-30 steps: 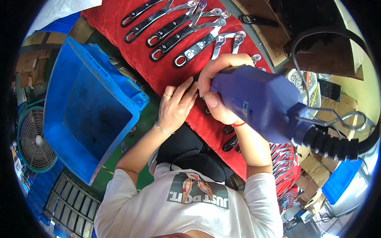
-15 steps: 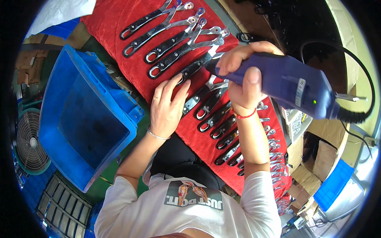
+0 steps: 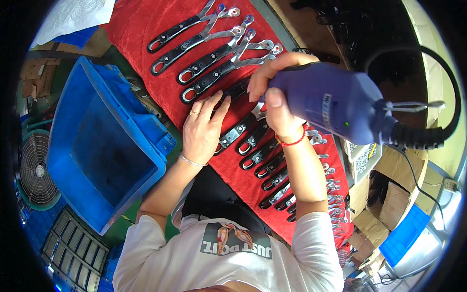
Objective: The person tightens screws on metal ratchet handles using an electric screwdriver.
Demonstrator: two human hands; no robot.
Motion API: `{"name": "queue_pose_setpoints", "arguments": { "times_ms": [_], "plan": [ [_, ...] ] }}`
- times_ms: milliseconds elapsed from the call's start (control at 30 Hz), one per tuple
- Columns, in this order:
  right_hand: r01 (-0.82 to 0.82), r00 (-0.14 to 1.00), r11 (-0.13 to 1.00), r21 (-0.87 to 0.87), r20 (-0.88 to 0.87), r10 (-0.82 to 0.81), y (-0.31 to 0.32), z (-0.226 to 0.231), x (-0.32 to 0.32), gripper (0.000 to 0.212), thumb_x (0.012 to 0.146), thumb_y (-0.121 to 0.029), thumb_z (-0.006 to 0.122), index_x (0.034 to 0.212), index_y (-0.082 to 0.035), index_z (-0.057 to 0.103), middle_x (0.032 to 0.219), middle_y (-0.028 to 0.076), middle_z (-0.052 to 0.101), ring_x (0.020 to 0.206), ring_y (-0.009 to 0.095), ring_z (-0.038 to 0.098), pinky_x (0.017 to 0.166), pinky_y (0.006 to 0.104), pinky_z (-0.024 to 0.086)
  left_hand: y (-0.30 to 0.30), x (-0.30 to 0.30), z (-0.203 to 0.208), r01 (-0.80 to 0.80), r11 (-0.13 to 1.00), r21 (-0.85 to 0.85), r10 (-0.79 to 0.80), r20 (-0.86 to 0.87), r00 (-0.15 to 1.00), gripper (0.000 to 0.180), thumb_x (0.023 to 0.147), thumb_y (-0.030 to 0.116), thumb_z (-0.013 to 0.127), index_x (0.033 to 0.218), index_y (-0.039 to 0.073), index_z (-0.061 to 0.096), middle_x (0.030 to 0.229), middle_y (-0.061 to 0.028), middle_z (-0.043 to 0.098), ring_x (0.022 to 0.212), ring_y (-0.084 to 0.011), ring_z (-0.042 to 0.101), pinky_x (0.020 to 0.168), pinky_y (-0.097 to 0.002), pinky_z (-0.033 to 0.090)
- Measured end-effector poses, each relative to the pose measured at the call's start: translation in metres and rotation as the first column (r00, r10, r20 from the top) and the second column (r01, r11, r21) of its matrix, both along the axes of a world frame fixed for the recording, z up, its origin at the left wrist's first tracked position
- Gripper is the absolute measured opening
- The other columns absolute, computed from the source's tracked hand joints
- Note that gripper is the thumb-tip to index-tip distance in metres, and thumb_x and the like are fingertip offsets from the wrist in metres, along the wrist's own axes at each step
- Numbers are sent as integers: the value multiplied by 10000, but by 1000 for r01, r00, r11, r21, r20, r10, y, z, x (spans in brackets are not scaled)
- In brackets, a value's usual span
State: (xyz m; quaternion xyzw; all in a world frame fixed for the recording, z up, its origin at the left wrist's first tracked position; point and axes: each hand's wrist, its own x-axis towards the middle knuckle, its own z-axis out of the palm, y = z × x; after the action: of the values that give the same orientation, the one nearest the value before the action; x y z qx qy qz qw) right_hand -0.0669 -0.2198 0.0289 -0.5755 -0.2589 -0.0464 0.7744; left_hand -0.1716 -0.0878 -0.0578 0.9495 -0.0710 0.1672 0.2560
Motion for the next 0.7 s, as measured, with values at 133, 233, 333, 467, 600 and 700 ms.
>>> {"name": "queue_pose_setpoints", "arguments": {
  "times_ms": [133, 233, 333, 467, 600, 700],
  "plan": [
    [-26, 999, 1000, -13, 23, 27, -1, -3, 1, 486, 795, -389, 712, 924, 30, 505, 612, 88, 551, 521, 170, 556, 531, 313, 504, 1, -1, -5, 6, 1000, -27, -5, 49, 999, 394, 726, 18, 563, 1112, 51, 635, 1198, -85, 559, 982, -240, 554, 835, -321, 500],
    [-4, 1000, 998, 64, 31, 2, 0, -3, -7, 484, 839, -332, 672, 1121, -36, 413, 640, 75, 519, 539, 188, 534, 543, 338, 490, 3, -4, -7, -5, 999, -47, 9, 87, 996, 355, 722, 23, 570, 1066, 46, 657, 1200, -82, 575, 981, -232, 564, 829, -315, 506],
    [-116, 992, 984, 136, -38, 122, 10, 5, -19, 483, 838, -334, 674, 1116, -50, 400, 642, 74, 511, 544, 192, 530, 541, 338, 480, 5, -3, -8, -14, 998, -67, 21, 113, 993, 326, 718, 29, 576, 1030, 43, 671, 1189, -81, 592, 975, -230, 570, 827, -312, 509],
    [-170, 980, 978, 117, -80, 180, 12, 1, -22, 479, 830, -331, 686, 1098, -57, 399, 641, 78, 512, 551, 190, 530, 545, 337, 474, 5, -4, -5, -12, 996, -88, 21, 108, 994, 303, 713, 34, 586, 1001, 41, 680, 1169, -84, 611, 972, -229, 572, 819, -308, 513],
    [-156, 984, 983, 94, -68, 162, 15, 1, -21, 476, 826, -329, 691, 1095, -58, 407, 639, 77, 512, 553, 191, 531, 549, 339, 475, 7, -2, -7, -9, 992, -125, 23, 114, 993, 301, 706, 32, 593, 995, 38, 678, 1164, -86, 615, 968, -230, 573, 816, -307, 514],
    [-124, 990, 990, 70, -57, 128, 15, 2, -22, 493, 825, -348, 692, 1103, -58, 407, 639, 76, 512, 545, 190, 529, 547, 340, 475, 6, -1, -9, -9, 990, -140, 25, 113, 993, 293, 704, 28, 596, 986, 33, 675, 1162, -91, 614, 964, -233, 575, 816, -308, 514]
  ]
}}
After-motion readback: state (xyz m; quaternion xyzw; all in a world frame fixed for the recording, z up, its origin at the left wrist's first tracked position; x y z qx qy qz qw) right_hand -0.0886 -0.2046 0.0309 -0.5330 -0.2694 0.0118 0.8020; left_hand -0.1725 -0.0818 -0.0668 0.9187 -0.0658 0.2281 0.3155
